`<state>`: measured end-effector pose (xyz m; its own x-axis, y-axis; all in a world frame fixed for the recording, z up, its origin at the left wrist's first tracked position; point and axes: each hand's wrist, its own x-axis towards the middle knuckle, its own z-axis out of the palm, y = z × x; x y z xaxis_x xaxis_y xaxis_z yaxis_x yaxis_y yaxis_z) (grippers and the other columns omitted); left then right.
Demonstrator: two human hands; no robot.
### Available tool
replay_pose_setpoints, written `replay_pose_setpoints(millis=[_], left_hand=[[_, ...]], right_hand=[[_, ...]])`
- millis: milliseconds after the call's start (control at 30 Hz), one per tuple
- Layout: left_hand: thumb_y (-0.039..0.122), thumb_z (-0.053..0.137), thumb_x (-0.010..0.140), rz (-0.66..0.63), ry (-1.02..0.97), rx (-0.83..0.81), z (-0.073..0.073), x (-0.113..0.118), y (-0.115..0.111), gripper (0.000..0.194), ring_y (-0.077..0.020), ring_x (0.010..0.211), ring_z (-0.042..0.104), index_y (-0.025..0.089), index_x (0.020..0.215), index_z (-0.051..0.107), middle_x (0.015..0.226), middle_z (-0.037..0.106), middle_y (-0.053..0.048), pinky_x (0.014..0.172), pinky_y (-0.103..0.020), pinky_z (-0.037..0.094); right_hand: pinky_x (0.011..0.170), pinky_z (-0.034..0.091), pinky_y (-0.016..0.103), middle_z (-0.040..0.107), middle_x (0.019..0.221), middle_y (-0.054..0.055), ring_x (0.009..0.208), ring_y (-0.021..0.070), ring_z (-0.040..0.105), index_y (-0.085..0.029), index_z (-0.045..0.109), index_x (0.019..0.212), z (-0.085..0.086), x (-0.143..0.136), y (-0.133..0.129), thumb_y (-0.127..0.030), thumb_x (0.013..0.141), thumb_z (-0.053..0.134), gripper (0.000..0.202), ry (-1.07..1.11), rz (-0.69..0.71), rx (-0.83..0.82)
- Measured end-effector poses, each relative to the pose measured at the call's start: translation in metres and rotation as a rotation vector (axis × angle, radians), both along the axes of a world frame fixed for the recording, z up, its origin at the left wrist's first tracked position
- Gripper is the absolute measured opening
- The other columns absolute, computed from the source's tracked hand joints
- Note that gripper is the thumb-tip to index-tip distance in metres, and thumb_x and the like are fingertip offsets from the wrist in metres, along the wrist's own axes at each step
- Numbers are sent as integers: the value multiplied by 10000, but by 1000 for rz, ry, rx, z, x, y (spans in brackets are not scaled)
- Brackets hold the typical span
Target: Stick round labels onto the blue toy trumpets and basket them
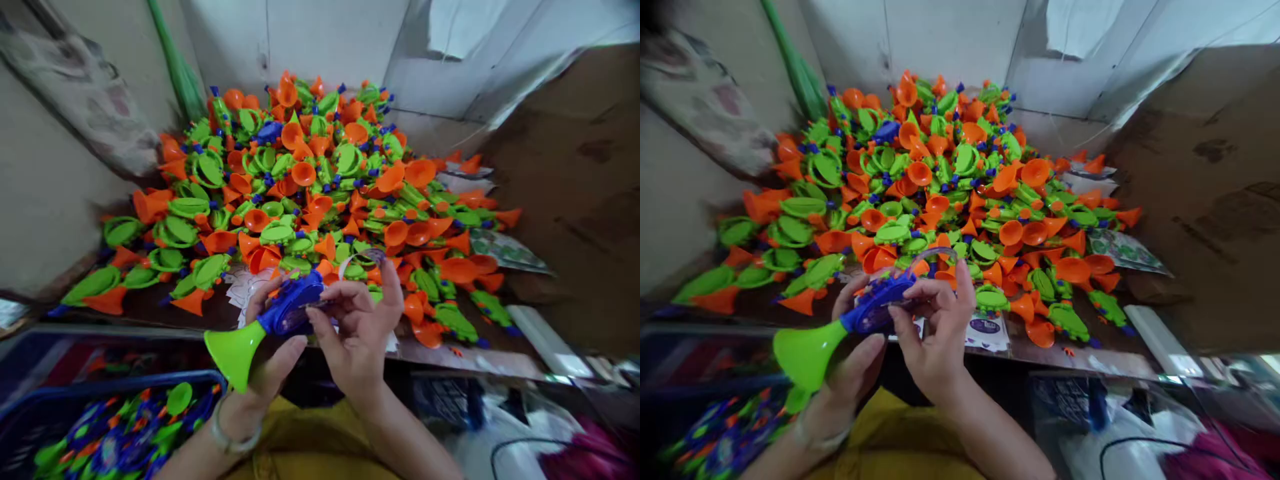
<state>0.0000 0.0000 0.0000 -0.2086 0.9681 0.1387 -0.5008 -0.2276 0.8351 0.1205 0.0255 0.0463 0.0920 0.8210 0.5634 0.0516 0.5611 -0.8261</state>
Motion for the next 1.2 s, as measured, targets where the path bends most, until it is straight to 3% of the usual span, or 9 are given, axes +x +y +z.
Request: replay_pose_setpoints(millis=[333,500,767,933,1067,1200], left_hand=[[405,970,844,61,-15,3,1,1,5,692,-258,1323,710,356,1480,700,1478,711,-56,1161,-362,580],[342,933,873,76,-70,25,6,5,8,552,-231,1243,763,355,1394,753,1411,760,-43,1075,-324,630],[342,952,839,129,-68,-15,5,7,8,567,-248,1276,747,332,1368,748,1396,770,-55,1118,-343,606],[348,962,840,147,-34,-5,4,6,8,566,-218,1283,725,352,1366,754,1395,754,-26,1108,-294,592],[377,959,854,71,-63,-9,10,7,8,588,-225,1320,715,358,1395,728,1447,723,-30,1097,-294,602],[391,935,888,-26,-101,32,15,6,7,542,-225,1284,750,349,1390,736,1475,710,-39,1071,-297,638]], right_hand=[[776,706,234,670,1099,-38,938,125,748,-534,262,1716,1,-2,-3,5,937,749,1065,-7,-16,-7],[766,709,252,676,1099,-27,942,140,754,-511,250,1727,-1,-2,-1,-18,939,769,1065,-38,-28,11],[779,705,303,687,1066,-15,952,171,743,-507,261,1731,1,-2,5,-43,978,746,1009,-67,-27,42],[753,680,255,688,1043,-36,897,140,734,-498,279,1716,4,0,9,-28,983,735,983,-63,-25,56],[716,652,212,706,1003,-63,850,118,733,-518,315,1688,8,3,7,-6,968,751,986,15,3,30],[771,673,264,730,989,-62,857,134,752,-487,356,1641,11,3,2,-11,956,770,931,115,-38,1]])
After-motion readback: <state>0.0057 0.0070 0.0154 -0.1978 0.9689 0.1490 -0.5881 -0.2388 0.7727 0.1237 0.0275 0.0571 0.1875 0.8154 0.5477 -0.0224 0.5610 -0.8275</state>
